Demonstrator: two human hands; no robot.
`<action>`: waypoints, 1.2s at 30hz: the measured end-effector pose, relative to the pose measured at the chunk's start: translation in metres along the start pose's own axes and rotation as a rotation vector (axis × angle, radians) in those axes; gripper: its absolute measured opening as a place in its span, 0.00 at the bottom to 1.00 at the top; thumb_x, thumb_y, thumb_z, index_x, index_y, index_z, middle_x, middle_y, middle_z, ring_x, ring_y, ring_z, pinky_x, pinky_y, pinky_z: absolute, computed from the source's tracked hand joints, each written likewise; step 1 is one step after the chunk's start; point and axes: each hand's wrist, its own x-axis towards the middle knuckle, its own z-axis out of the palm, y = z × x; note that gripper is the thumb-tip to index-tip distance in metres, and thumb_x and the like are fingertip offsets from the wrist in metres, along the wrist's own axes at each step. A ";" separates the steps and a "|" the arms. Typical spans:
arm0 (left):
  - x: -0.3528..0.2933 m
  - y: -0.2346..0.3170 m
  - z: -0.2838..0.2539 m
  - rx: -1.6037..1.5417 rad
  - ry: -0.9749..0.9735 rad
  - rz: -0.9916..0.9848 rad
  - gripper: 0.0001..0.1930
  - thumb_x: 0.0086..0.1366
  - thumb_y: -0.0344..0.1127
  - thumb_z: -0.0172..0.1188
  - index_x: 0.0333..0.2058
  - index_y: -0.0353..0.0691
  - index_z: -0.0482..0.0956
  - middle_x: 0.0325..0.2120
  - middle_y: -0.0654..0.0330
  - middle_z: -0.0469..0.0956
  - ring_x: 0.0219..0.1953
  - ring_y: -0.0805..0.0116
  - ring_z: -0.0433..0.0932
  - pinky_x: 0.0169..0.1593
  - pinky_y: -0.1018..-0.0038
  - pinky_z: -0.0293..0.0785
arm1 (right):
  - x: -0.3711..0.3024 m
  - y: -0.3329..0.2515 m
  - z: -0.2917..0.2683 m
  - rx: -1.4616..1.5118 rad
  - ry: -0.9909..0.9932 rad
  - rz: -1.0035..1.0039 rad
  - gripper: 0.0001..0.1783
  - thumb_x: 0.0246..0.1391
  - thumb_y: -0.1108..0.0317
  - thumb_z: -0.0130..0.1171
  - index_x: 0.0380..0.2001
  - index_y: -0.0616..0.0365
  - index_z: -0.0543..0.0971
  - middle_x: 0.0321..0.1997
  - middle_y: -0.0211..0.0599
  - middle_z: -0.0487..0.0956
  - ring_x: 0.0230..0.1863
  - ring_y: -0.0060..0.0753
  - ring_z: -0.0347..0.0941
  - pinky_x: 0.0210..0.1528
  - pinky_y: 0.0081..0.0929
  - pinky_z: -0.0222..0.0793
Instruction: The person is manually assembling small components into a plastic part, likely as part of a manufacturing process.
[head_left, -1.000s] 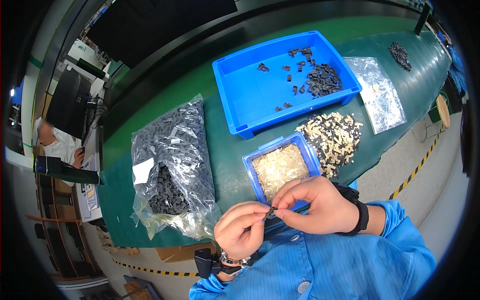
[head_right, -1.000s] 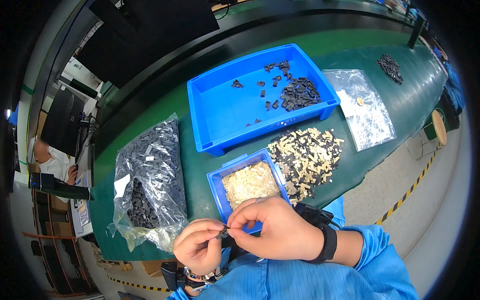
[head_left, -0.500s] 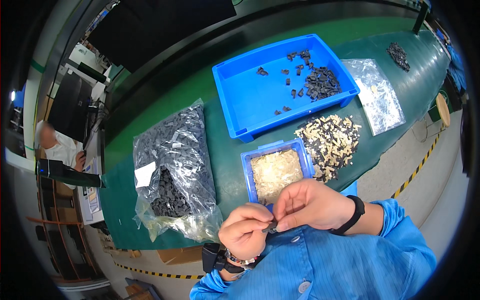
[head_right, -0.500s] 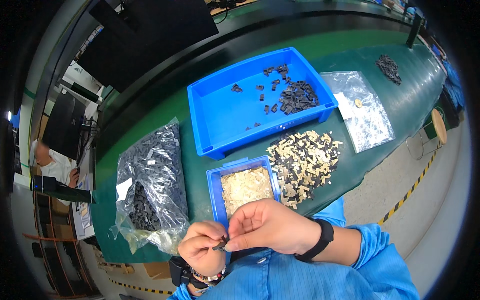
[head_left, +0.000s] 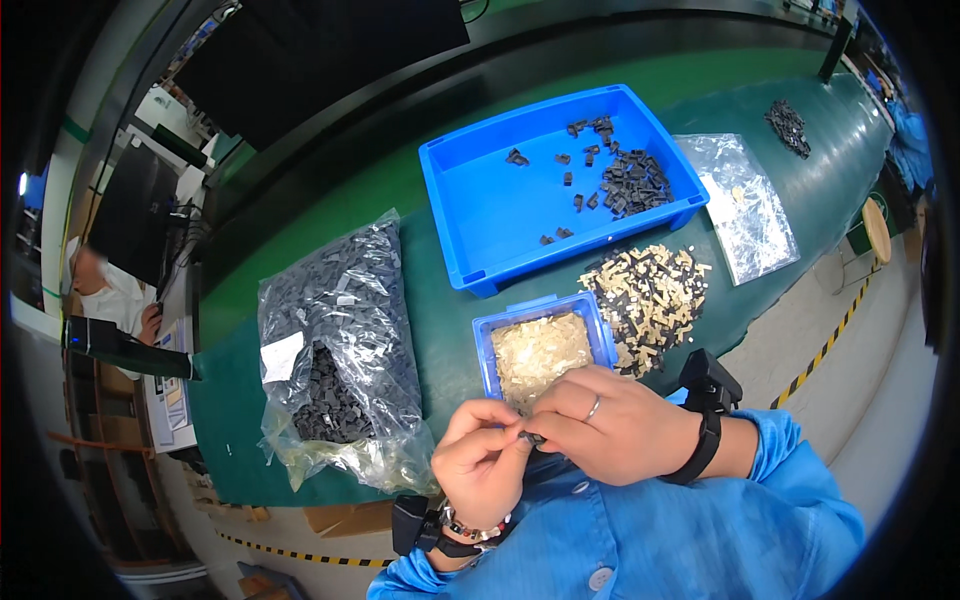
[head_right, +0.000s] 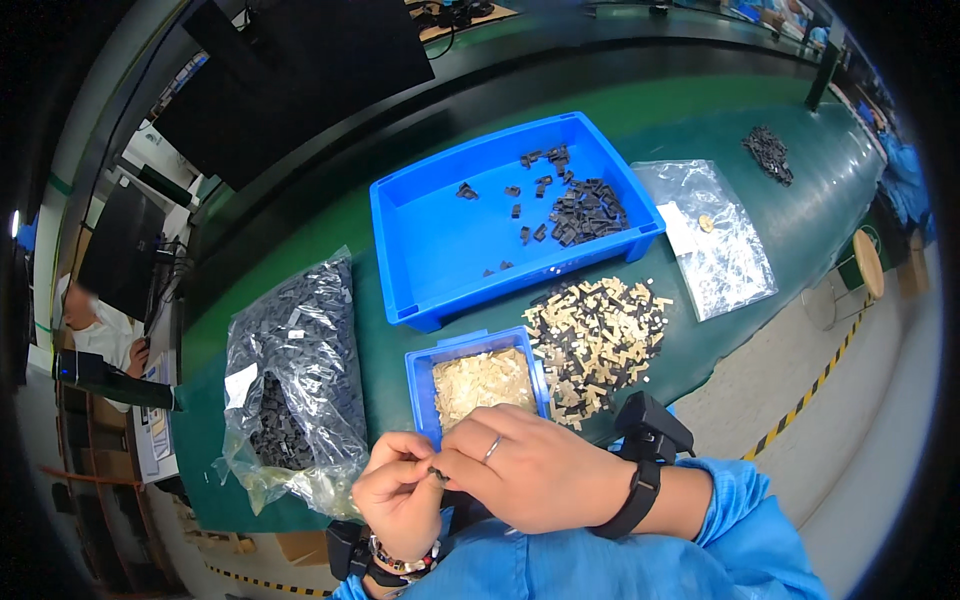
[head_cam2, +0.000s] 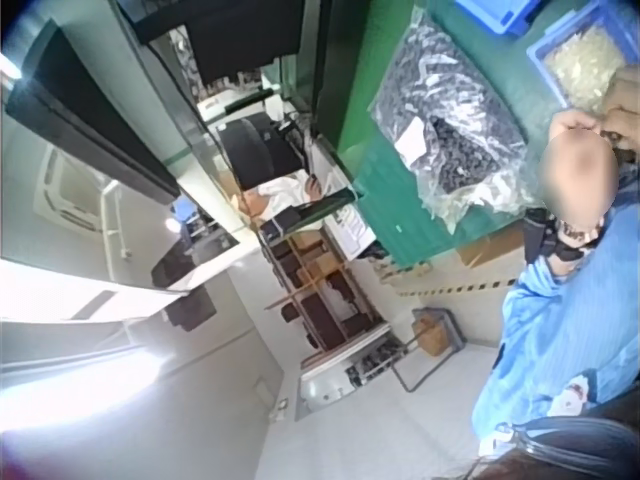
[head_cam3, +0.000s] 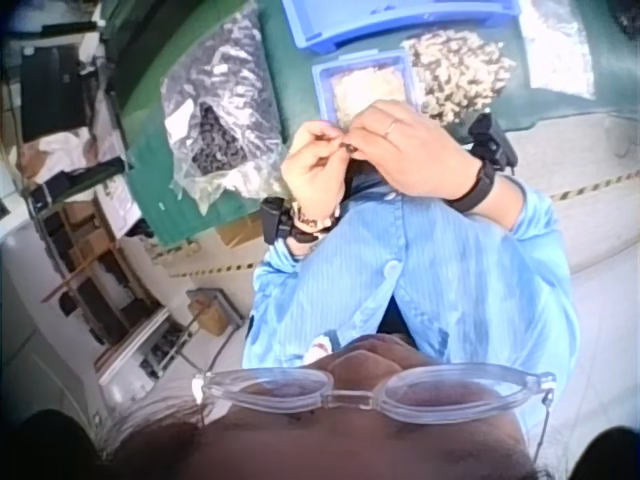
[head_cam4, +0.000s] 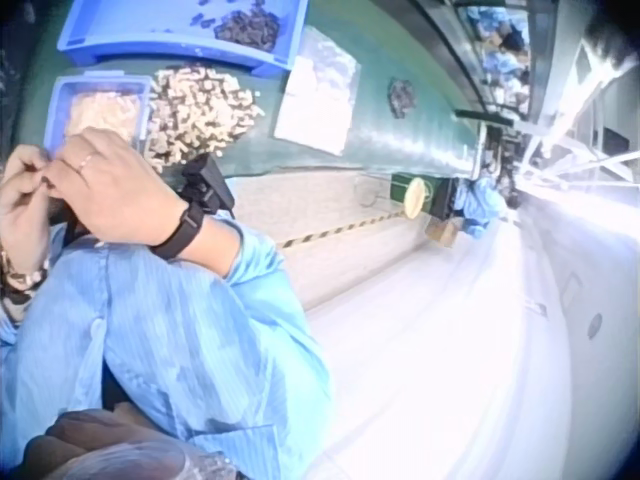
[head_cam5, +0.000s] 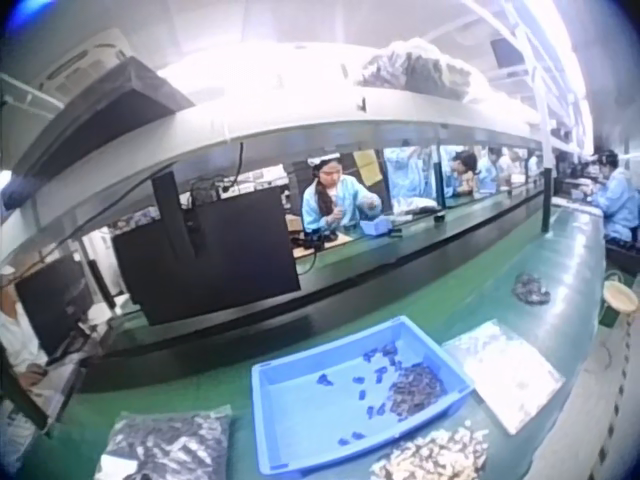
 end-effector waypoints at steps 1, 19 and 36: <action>0.000 0.002 0.001 -0.019 0.037 -0.071 0.06 0.53 0.15 0.63 0.30 0.29 0.80 0.35 0.52 0.76 0.36 0.71 0.76 0.37 0.79 0.74 | 0.001 0.000 -0.001 -0.064 -0.033 0.015 0.11 0.50 0.70 0.57 0.38 0.61 0.75 0.37 0.37 0.71 0.38 0.40 0.71 0.40 0.33 0.69; 0.017 0.003 -0.011 0.627 -0.014 -0.154 0.14 0.54 0.24 0.66 0.39 0.33 0.74 0.26 0.61 0.74 0.29 0.77 0.72 0.32 0.79 0.66 | 0.000 0.087 -0.048 0.416 0.582 0.585 0.14 0.52 0.76 0.63 0.43 0.68 0.78 0.34 0.35 0.81 0.31 0.18 0.75 0.34 0.17 0.71; -0.005 -0.011 -0.007 0.354 0.004 -0.463 0.25 0.62 0.24 0.58 0.56 0.30 0.60 0.12 0.65 0.71 0.16 0.83 0.67 0.22 0.82 0.62 | -0.028 0.118 -0.047 -0.587 0.138 0.613 0.08 0.50 0.71 0.58 0.33 0.60 0.82 0.29 0.46 0.78 0.36 0.51 0.75 0.42 0.43 0.70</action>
